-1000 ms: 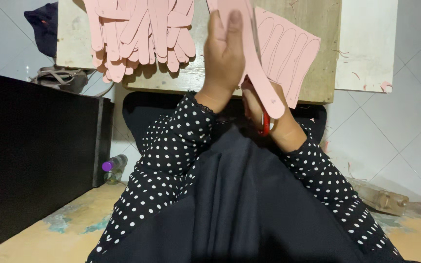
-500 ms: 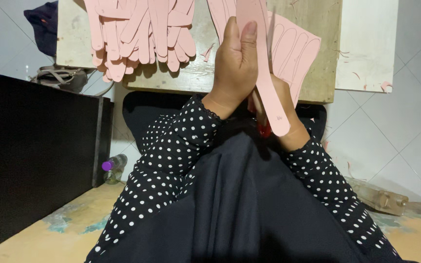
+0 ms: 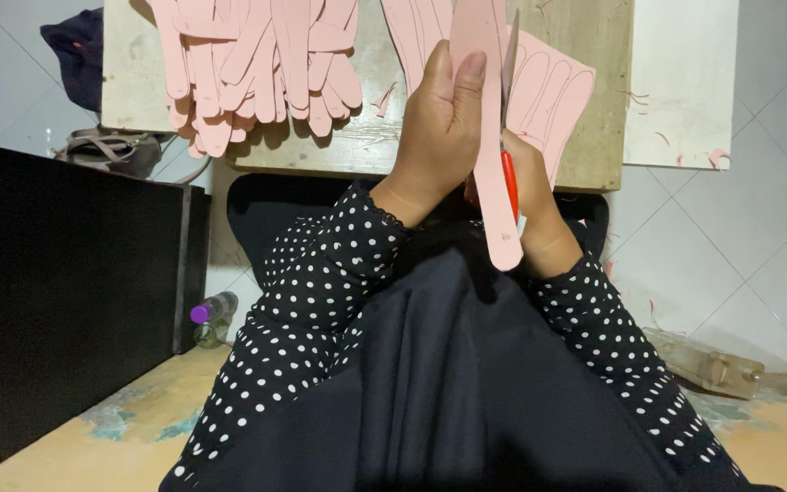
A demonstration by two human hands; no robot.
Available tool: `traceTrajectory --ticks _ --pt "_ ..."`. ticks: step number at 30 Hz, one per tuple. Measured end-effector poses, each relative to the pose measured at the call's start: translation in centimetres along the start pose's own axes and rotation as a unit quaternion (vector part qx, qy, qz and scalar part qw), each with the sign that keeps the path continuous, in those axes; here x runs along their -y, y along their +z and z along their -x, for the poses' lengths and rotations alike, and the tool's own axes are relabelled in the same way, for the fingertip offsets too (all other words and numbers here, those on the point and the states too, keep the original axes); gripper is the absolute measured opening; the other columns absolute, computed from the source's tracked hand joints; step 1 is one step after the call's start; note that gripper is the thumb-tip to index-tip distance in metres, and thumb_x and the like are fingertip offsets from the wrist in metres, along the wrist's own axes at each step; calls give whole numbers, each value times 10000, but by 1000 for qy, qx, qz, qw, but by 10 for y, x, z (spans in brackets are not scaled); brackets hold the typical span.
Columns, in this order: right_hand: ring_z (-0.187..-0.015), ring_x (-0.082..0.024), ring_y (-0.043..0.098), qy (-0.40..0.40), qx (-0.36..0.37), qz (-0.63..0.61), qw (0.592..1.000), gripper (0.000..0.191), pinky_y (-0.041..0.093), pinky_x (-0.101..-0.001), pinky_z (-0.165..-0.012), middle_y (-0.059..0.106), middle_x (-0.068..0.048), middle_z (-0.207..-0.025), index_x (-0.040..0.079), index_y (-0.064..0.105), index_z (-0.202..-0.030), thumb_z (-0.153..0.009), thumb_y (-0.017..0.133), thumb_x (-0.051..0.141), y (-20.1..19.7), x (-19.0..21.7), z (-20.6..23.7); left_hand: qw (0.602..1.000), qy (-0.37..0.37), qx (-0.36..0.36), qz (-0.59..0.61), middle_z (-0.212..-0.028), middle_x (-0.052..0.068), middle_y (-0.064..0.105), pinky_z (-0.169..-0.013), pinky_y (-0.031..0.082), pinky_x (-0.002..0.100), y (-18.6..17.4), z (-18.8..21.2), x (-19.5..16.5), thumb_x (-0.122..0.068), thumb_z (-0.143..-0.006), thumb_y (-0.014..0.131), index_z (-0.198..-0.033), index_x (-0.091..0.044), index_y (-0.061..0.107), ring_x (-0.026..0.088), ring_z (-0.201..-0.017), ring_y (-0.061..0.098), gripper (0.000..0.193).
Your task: The person sits on the floor and cuts pink shoe insole/upper components with red-handled scissors, following drawn outlines on the material. They cut one component at a time, trim along the curved edges, and place finished cut pieces onto a growing pile of cut components on the wooden board.
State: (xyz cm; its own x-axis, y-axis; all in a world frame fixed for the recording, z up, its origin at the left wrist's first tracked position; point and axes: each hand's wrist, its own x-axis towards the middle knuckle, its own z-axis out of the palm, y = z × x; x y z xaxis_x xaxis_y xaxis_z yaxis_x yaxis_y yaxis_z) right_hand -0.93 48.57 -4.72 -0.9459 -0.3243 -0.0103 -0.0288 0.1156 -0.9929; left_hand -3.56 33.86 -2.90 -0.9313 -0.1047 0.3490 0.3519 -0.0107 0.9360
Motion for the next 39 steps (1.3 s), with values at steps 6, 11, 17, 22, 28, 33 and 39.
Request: traceTrajectory --ticks 6,11,17,22,28,33,39 --pt "-550 -101 578 60 -24 -13 998 185 473 -254 -497 615 -43 -706 -11 637 -1008 -1018 575 163 2 -2 2 999 32 4 -4 -935 122 680 -785 554 313 -5 -3 1 -294 -1159 431 -1162 -22 529 198 -844 672 289" --pt "-666 -93 604 13 -15 33 999 119 503 -258 -591 643 -37 -794 -28 602 -1044 -1017 582 86 -1 0 -1 999 15 38 -2 -977 131 708 -810 562 333 -5 1 -4 -304 -1145 433 -1198 -20 530 219 -888 711 304" --pt "-782 -92 612 -39 -34 89 995 141 523 -255 -701 676 -40 -868 -39 625 -1067 -1027 550 74 -1 1 -3 999 0 43 -7 -969 133 709 -811 564 340 -5 4 -8 -302 -1144 439 -1197 -34 538 240 -875 716 290" --pt "-815 -92 600 -31 -48 115 992 157 523 -255 -736 688 -51 -886 -40 651 -1075 -1028 563 81 4 1 1 999 -2 43 -21 -953 133 702 -796 558 333 -8 3 -7 -292 -1144 439 -1194 -34 543 235 -858 707 283" --pt "-829 -108 649 -41 -49 153 986 167 540 -266 -753 713 -69 -897 -39 617 -1093 -1011 569 98 2 10 -7 997 0 71 12 -963 126 701 -810 558 331 -6 8 -8 -290 -1146 447 -1199 -27 544 216 -869 688 285" --pt "-843 -110 640 -41 -62 132 988 169 538 -267 -761 717 -83 -912 -34 635 -1080 -1030 558 108 6 15 -4 997 -11 77 -1 -940 124 698 -791 553 326 -7 10 -9 -289 -1141 451 -1192 -25 545 215 -833 676 285" --pt "-831 -108 641 1 -74 121 990 187 541 -263 -759 716 -85 -900 -27 655 -1048 -1020 558 130 9 14 -5 997 -20 78 -16 -907 123 702 -761 558 332 -11 7 -9 -297 -1132 457 -1161 -32 556 226 -818 704 285"
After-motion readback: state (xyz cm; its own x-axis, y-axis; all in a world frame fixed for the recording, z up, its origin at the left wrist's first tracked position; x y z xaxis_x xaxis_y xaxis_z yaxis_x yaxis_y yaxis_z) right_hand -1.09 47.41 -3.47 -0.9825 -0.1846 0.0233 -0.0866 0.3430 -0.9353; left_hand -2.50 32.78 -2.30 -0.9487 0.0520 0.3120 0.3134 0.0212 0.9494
